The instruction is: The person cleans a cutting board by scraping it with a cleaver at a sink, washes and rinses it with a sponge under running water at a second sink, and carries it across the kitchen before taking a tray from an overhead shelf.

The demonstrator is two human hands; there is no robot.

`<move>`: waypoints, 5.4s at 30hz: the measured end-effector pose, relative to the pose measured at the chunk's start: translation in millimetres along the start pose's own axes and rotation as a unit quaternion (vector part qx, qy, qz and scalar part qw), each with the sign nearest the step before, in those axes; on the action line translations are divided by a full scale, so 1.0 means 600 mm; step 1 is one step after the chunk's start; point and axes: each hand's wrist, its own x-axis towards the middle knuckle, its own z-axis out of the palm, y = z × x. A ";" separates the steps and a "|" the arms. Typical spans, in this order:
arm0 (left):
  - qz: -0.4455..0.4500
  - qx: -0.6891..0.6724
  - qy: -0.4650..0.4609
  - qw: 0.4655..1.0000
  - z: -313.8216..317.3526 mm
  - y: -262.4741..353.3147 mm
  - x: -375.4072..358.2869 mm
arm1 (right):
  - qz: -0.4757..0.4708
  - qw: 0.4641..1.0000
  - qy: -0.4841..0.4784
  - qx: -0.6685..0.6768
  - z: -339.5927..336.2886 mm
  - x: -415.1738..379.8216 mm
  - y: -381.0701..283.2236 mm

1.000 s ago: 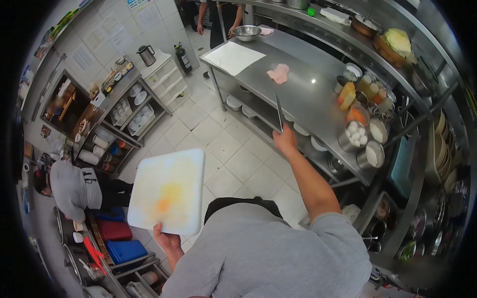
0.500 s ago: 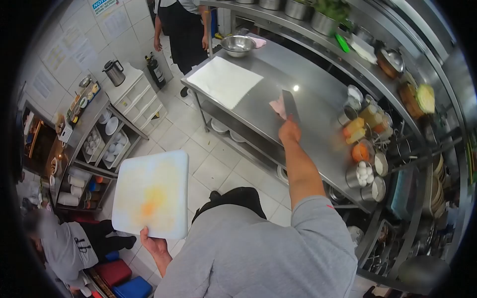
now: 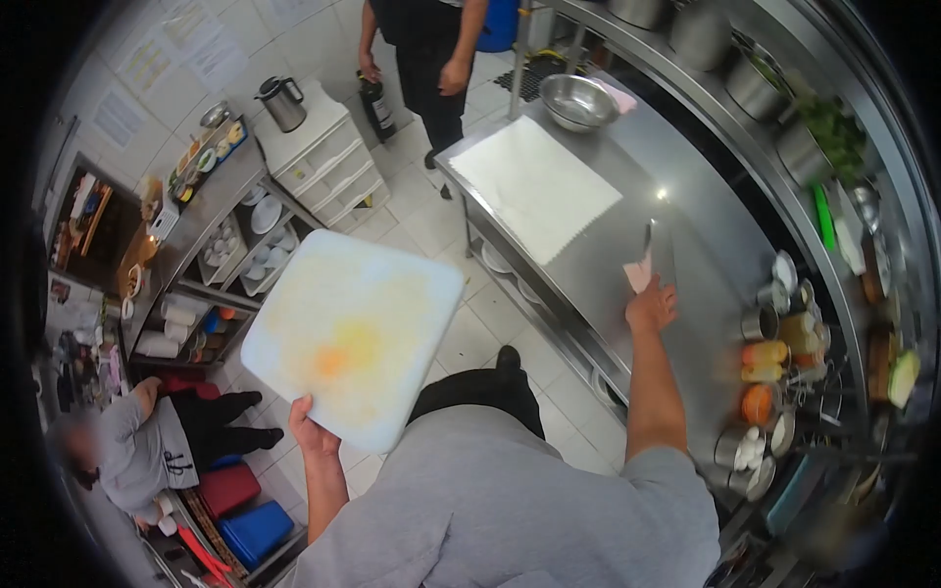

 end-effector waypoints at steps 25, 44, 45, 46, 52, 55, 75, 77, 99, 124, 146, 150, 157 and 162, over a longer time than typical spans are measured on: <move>-0.111 -0.013 -0.055 0.992 0.161 -0.091 0.363 | -0.227 0.576 -0.486 0.617 -0.194 -0.059 -0.341; -0.324 -0.029 -0.216 0.921 0.298 -0.165 0.736 | -0.057 0.650 -0.263 0.710 -0.186 -0.077 -0.347; -0.326 -0.059 -0.228 0.916 0.305 -0.167 0.753 | -0.049 0.648 -0.256 0.715 -0.186 -0.069 -0.359; -0.329 -0.090 -0.238 0.910 0.314 -0.170 0.769 | -0.049 0.647 -0.253 0.718 -0.190 -0.056 -0.374; -0.311 -0.103 -0.257 0.909 0.340 -0.148 0.862 | -0.061 0.640 -0.279 0.713 -0.168 0.039 -0.451; -0.281 -0.117 -0.255 0.918 0.346 -0.125 0.898 | -0.090 0.627 -0.315 0.706 -0.174 0.100 -0.514; -0.193 -0.092 -0.190 0.958 0.400 0.070 1.184 | -0.122 0.550 -0.424 0.709 -0.146 0.327 -0.912; -0.209 -0.085 -0.198 0.954 0.396 0.082 1.244 | -0.111 0.548 -0.425 0.712 -0.136 0.349 -0.960; -0.416 0.059 -0.245 0.874 0.654 0.071 1.950 | 0.081 0.590 -0.266 0.758 -0.132 0.601 -1.332; -0.371 0.056 -0.309 0.874 1.463 -0.292 2.685 | 0.081 0.607 -0.241 0.753 -0.138 1.726 -1.570; -0.486 -0.024 -0.377 0.788 2.354 -0.890 3.169 | 0.181 0.515 -0.050 0.836 -0.139 2.700 -1.478; -0.428 0.020 -0.413 0.803 2.445 -0.940 3.269 | 0.192 0.471 -0.063 0.859 -0.139 2.881 -1.472; -0.432 0.284 -0.346 0.783 2.575 -1.099 3.481 | 0.246 0.523 -0.070 0.813 -0.088 3.167 -1.465; -0.460 0.211 -0.245 0.827 2.715 -1.218 3.549 | 0.328 0.491 -0.091 0.802 0.025 3.332 -1.490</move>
